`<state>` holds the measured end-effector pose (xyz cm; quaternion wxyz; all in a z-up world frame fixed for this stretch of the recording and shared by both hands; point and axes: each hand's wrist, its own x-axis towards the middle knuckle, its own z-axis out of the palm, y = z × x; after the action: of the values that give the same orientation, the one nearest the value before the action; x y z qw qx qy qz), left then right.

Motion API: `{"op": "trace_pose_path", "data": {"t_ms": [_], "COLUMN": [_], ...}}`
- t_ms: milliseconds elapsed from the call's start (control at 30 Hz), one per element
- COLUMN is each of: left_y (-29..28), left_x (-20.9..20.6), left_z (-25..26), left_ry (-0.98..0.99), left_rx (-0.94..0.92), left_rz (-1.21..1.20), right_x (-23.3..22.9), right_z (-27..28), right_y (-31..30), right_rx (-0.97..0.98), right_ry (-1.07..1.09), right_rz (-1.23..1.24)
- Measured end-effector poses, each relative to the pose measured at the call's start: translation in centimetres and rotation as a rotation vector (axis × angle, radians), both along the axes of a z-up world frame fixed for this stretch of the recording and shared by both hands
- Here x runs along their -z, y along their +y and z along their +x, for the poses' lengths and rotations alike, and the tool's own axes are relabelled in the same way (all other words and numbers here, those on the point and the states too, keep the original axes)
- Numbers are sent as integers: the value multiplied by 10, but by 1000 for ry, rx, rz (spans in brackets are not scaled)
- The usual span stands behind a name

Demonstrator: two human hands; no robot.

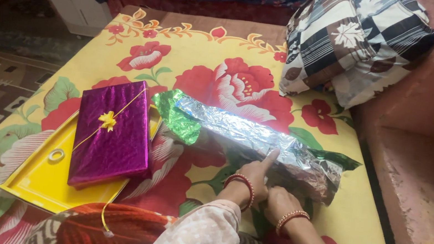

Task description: The person wraps a rectangular gift box with silver foil paper, folds the edges, and secures the paper with clear tape. They use scissors to trim excess paper and apply tape to seal the package.

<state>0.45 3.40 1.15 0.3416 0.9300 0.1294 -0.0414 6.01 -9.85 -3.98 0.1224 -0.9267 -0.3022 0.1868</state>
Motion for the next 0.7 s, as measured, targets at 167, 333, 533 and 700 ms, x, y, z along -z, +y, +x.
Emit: {"op": "trace_pose_path", "data": {"t_ms": [167,333,533,700], "left_y": [4,7,3,0], "left_x": [20,24,13,7], "left_z": [-5,-11,-17,-20], "left_ry": [-113,-178,-107,-61], "left_rx": [-13,-10,-10,-1], "left_rz": [12,-13,-7,12], "right_x": [-30,-69,-65,-47], "right_z": [-7,-22,-8,7], "right_y": [3,4,3,2], "right_rx": [26,114,33,30], "right_ry": [-98,-504,-777,-778], "right_rz": [45,475,581,532]}}
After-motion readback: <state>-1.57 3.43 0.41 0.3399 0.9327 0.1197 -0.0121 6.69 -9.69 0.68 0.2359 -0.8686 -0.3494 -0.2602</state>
